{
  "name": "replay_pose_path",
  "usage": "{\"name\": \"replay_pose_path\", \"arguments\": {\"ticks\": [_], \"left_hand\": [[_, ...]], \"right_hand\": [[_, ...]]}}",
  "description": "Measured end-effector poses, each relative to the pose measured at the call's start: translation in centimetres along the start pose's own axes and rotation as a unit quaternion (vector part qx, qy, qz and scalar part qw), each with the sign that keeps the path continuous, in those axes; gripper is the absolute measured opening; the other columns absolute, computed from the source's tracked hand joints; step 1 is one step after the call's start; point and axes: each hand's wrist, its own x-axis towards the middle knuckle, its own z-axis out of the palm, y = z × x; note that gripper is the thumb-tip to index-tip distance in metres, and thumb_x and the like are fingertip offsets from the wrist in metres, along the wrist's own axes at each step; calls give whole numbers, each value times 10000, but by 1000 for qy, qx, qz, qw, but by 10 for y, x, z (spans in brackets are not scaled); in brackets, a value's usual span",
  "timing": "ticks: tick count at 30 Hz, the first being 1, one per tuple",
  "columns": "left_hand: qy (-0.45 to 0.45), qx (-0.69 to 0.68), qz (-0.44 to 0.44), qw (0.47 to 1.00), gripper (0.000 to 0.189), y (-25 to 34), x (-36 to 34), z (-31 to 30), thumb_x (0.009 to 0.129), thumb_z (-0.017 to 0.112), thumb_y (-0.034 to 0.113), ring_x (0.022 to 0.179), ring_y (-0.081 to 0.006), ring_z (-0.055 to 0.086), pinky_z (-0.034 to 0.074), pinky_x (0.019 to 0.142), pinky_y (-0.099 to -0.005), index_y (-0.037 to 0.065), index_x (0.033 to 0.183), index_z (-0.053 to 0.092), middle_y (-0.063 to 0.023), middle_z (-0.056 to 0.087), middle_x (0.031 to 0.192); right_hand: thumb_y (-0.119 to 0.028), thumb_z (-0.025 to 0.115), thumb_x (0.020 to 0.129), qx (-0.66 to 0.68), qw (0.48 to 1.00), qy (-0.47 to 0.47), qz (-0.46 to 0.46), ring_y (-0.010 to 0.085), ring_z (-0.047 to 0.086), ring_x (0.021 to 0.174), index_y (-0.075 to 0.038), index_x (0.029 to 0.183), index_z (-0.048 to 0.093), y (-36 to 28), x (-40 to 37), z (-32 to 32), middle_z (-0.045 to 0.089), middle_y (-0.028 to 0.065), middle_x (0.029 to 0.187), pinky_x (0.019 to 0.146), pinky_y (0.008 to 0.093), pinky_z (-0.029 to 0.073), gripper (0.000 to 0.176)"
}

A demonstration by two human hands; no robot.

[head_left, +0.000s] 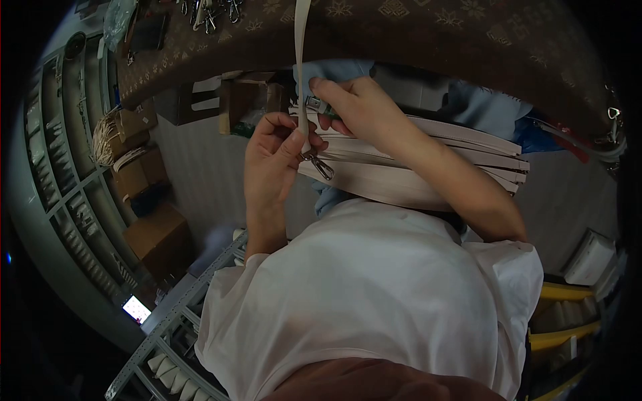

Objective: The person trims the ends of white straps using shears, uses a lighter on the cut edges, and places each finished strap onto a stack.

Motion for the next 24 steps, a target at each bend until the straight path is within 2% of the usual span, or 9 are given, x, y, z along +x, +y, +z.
{"name": "replay_pose_path", "arguments": {"ticks": [5,7,11,14,15,17,18,20,24], "left_hand": [[-15,-15,-1,1000,219,3,-2,7,850,474,36,779,-184,577,492,703,-324,-26,1057,437,-136,561,906],[-34,-25,5,999,224,2,1,16,861,447,34,779,-171,569,487,697,-305,-30,1076,437,-129,558,914],[-48,34,34,998,240,3,8,27,888,386,58,691,-113,510,433,626,-232,-29,1100,458,-80,540,833],[-100,63,63,991,254,3,15,34,900,376,87,648,-89,475,404,596,-213,-28,1101,480,-52,522,761],[-125,105,81,983,259,3,17,36,906,374,102,633,-82,462,397,587,-210,-29,1094,494,-40,513,729],[-128,96,61,985,259,5,20,47,907,382,114,642,-84,474,404,600,-207,-32,1084,502,-38,521,726],[-136,89,33,986,261,5,19,53,909,390,126,651,-86,486,410,613,-204,-36,1074,510,-37,528,724],[-125,86,27,988,269,6,15,61,909,383,126,666,-94,503,414,623,-204,-40,1079,510,-50,542,736],[-128,72,14,989,283,8,10,61,902,388,106,699,-109,541,434,664,-213,-54,1105,502,-72,575,767]], "right_hand": [[-320,448,890,-179,959,119,-186,56,410,482,5,815,597,-25,-43,-29,475,6,545,444,208,337,365],[-234,521,848,-232,845,288,-385,219,539,547,-21,862,623,-33,-54,-56,565,115,648,498,300,402,237],[-269,501,868,-493,640,513,-291,153,566,739,-116,1007,623,-69,-82,-147,597,58,855,644,250,437,240],[-231,560,818,-645,446,570,-247,236,579,736,-109,937,637,-74,-75,-219,586,95,800,636,334,450,187],[-231,560,818,-646,444,565,-256,236,579,736,-109,937,637,-80,-72,-218,586,95,800,636,334,450,187],[-224,563,807,-697,323,530,-359,253,562,801,-112,922,644,-92,-64,-215,587,89,847,686,360,441,180],[-224,563,807,-698,326,520,-369,253,562,801,-112,922,644,-98,-54,-205,587,89,847,686,360,441,180],[-207,579,794,-622,544,360,-433,244,536,878,-123,980,628,-105,-32,-174,573,82,918,735,329,439,210],[-162,577,781,-681,490,318,-441,260,546,806,-96,947,626,-99,-1,-166,570,87,878,699,317,443,185]]}}
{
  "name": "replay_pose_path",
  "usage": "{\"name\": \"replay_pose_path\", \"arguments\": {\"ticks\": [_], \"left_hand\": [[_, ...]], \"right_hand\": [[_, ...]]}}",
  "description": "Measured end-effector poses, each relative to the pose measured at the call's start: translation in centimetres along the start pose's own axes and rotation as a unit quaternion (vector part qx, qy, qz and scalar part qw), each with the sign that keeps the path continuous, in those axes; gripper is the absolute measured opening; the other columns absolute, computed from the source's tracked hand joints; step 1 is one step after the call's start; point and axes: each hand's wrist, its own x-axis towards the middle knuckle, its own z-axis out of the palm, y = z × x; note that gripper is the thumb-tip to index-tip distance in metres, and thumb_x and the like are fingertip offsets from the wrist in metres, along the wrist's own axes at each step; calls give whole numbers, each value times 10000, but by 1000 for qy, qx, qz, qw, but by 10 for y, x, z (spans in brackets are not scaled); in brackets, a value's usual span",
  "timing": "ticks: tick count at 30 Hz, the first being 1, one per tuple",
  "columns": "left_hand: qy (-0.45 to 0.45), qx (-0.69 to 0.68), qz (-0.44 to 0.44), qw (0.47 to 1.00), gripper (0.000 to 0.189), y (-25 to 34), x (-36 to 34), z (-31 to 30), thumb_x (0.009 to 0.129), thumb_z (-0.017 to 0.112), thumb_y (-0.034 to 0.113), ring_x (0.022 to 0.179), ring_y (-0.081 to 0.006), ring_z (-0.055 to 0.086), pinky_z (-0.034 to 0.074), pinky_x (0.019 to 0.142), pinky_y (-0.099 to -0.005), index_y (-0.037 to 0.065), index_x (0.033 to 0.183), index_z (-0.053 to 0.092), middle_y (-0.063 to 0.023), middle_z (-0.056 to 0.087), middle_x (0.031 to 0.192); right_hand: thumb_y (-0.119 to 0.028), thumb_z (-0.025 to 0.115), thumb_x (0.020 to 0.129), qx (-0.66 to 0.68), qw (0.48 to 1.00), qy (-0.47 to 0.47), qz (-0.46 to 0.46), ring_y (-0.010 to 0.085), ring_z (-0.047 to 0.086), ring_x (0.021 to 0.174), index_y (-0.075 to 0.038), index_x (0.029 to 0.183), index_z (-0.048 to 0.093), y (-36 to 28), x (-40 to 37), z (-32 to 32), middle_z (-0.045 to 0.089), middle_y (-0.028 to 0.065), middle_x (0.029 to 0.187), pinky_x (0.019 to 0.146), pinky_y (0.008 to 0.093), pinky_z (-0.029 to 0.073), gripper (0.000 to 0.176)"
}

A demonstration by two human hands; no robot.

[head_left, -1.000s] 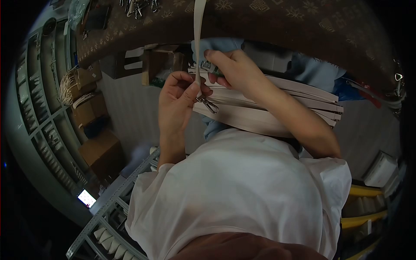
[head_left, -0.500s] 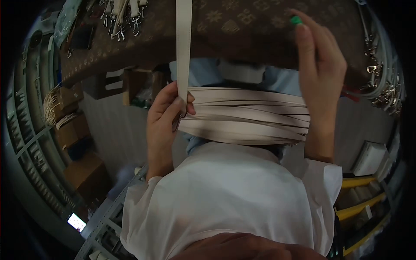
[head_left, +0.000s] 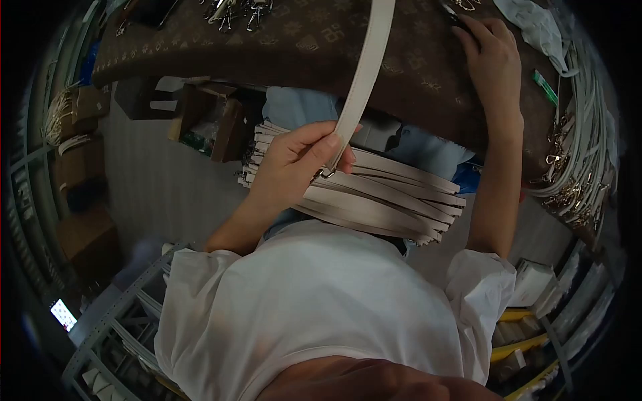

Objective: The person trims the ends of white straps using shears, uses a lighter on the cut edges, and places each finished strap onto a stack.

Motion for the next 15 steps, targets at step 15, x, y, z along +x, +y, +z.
{"name": "replay_pose_path", "arguments": {"ticks": [15], "left_hand": [[5,-53,-52,997,276,14,-3,-3,841,454,23,713,-179,621,510,672,-264,-60,1099,508,-125,616,820]], "right_hand": [[-96,600,755,370,907,-82,182,169,439,521,-32,918,607,-110,-45,-65,486,83,670,477,270,374,175]]}}
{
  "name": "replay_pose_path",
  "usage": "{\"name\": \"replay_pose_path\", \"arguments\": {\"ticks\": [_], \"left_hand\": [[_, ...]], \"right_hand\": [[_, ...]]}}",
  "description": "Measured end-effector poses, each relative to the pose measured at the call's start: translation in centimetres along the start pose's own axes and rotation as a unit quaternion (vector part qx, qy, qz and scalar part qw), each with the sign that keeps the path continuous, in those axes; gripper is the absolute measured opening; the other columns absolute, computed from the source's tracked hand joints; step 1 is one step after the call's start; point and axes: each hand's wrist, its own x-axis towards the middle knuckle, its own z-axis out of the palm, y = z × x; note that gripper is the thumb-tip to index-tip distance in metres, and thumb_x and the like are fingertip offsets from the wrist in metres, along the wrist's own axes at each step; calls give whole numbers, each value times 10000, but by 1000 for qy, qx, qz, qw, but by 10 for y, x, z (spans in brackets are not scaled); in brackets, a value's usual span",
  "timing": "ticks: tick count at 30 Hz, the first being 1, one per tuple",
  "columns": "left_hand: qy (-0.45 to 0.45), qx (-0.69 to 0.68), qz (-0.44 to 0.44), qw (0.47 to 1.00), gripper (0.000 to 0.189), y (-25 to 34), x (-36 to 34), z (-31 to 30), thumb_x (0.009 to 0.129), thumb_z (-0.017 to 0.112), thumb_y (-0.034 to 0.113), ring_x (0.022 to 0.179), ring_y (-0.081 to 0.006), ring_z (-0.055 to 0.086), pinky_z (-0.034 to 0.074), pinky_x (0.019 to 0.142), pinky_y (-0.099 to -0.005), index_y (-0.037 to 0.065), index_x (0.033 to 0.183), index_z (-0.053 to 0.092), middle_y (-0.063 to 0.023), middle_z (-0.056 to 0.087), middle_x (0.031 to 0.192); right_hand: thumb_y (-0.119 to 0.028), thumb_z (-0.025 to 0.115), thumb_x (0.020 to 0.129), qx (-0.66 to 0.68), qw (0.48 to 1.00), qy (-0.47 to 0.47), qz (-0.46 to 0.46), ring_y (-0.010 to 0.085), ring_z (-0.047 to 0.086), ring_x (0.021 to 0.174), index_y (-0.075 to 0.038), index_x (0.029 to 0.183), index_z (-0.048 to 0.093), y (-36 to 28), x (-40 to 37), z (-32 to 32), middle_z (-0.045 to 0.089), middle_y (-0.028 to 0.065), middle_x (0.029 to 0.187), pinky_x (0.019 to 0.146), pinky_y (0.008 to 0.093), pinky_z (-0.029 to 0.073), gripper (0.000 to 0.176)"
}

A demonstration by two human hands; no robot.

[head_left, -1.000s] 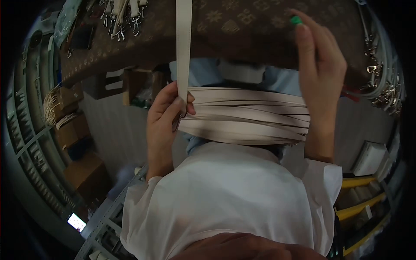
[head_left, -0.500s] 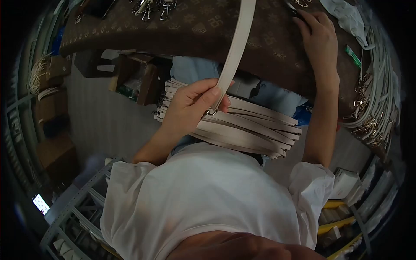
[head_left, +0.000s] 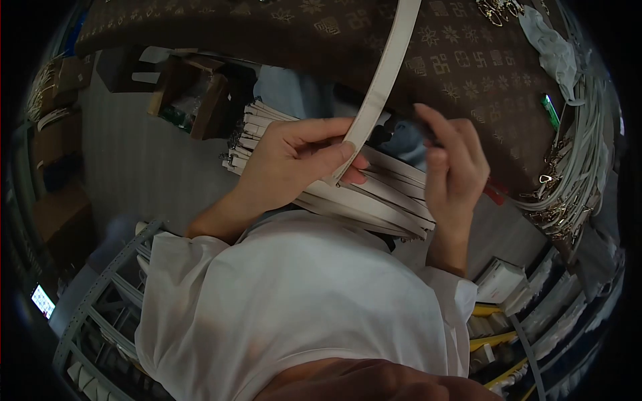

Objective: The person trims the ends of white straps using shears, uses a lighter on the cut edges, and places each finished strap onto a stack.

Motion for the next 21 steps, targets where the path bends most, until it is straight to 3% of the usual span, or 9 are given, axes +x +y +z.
{"name": "replay_pose_path", "arguments": {"ticks": [3,5,21], "left_hand": [[-3,-15,12,1000,294,-1,0,-1,829,456,15,698,-180,621,510,662,-259,-62,1109,501,-131,617,823],[-3,-14,15,1000,300,-3,0,-1,826,455,13,694,-179,621,509,655,-257,-63,1114,497,-133,618,823],[-24,-7,8,1000,295,-9,0,-6,856,486,69,709,-119,590,489,630,-222,-39,1131,498,-117,615,840]], "right_hand": [[-137,664,695,-56,997,-34,-35,165,420,535,-56,995,616,-4,-16,17,444,60,653,465,269,355,314],[-155,694,648,-54,997,2,-59,164,414,548,-69,1003,621,-2,-22,25,419,53,645,458,270,348,372],[-125,702,635,-85,994,30,-69,157,406,536,-103,994,631,-2,-26,32,410,33,628,438,269,333,368]]}}
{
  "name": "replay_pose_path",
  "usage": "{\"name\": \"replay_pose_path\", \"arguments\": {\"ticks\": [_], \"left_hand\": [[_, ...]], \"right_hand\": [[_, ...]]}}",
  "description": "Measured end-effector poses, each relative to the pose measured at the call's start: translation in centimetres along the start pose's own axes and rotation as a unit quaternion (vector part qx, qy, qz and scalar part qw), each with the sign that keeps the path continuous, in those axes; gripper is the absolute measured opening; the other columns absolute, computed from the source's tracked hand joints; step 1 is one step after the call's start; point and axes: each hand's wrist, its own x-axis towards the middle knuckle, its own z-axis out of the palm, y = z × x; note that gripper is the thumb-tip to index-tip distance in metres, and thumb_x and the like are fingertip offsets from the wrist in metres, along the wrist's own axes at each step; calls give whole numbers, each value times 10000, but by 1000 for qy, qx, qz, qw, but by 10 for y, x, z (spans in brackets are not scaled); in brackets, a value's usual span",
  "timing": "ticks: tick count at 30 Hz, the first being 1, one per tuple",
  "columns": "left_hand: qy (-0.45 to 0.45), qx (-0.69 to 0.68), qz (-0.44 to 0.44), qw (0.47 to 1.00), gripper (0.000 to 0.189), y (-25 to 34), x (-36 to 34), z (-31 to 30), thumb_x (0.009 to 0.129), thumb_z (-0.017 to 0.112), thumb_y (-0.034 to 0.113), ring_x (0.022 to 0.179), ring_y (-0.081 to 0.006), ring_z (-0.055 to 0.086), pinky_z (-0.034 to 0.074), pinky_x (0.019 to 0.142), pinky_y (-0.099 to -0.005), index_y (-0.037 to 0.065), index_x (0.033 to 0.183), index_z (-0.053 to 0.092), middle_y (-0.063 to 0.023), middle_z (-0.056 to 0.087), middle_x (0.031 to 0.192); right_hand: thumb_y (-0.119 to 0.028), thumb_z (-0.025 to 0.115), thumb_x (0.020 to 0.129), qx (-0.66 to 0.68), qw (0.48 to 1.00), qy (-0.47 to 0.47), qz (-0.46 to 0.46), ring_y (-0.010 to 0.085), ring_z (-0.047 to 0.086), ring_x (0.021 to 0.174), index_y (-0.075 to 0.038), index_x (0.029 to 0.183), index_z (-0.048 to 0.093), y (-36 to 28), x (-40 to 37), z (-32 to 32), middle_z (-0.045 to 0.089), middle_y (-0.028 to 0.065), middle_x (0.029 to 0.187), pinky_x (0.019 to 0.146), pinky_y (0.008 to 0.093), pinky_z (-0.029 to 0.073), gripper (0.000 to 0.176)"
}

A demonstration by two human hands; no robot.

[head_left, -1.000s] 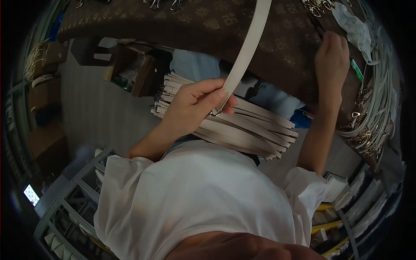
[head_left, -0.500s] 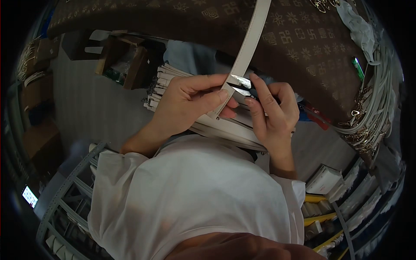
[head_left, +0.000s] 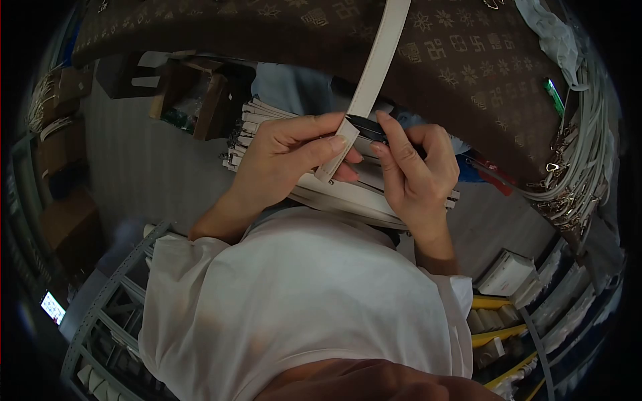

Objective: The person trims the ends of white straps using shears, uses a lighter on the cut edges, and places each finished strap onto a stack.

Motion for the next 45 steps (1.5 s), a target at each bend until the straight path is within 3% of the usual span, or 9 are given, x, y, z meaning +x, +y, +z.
{"name": "replay_pose_path", "arguments": {"ticks": [12,14,18,30,32,33,35,38,45], "left_hand": [[9,19,3,1000,320,0,1,2,835,454,34,669,-173,618,503,624,-251,-70,1137,475,-139,613,838],[10,20,9,1000,322,1,0,3,835,455,37,668,-173,617,503,623,-252,-65,1139,475,-138,613,836],[-13,-13,9,1000,311,0,0,0,854,476,38,749,-151,601,530,668,-262,-37,1155,468,-125,597,883],[12,1,-5,1000,320,-2,0,2,828,454,29,672,-180,614,498,626,-260,-65,1133,480,-142,611,836],[14,2,-11,1000,295,0,-1,4,829,457,30,672,-179,613,495,627,-260,-66,1104,502,-139,612,824],[16,3,-16,1000,272,0,-1,4,829,461,32,671,-177,612,492,628,-260,-67,1075,523,-136,613,812],[8,22,-14,1000,248,-1,-1,4,830,464,35,670,-176,611,493,630,-262,-68,1042,541,-133,614,799],[-8,31,-9,999,217,-3,0,5,831,470,40,668,-173,609,491,637,-266,-70,992,566,-131,616,781],[2,-3,-47,999,217,0,-4,5,838,469,50,662,-167,604,481,634,-254,-69,989,569,-135,615,775]], "right_hand": [[-115,700,634,23,1000,11,0,159,397,524,-85,952,643,3,1,0,409,33,617,435,268,327,325],[-108,697,635,35,995,40,85,163,400,527,-68,947,642,4,2,-1,412,38,621,440,267,329,319],[-101,694,636,50,996,32,60,166,405,530,-57,948,639,3,3,-2,411,42,624,445,269,332,321],[-83,682,663,53,998,-14,34,160,418,529,-53,917,630,2,4,-1,440,55,651,453,260,343,261],[-104,659,723,181,972,21,147,113,428,557,-4,905,604,2,6,0,468,35,676,465,229,341,215],[-104,659,723,181,972,20,147,113,428,557,-4,905,604,1,6,0,468,35,676,465,229,341,215],[-148,663,741,348,890,-10,295,62,423,589,29,891,584,0,6,0,476,-1,665,480,195,333,245],[-190,701,715,408,833,-117,355,37,414,592,17,828,581,-9,10,10,441,-35,617,487,178,321,265],[-192,627,786,576,687,-59,438,19,439,554,-17,681,584,-11,25,24,510,-37,564,485,188,345,209]]}}
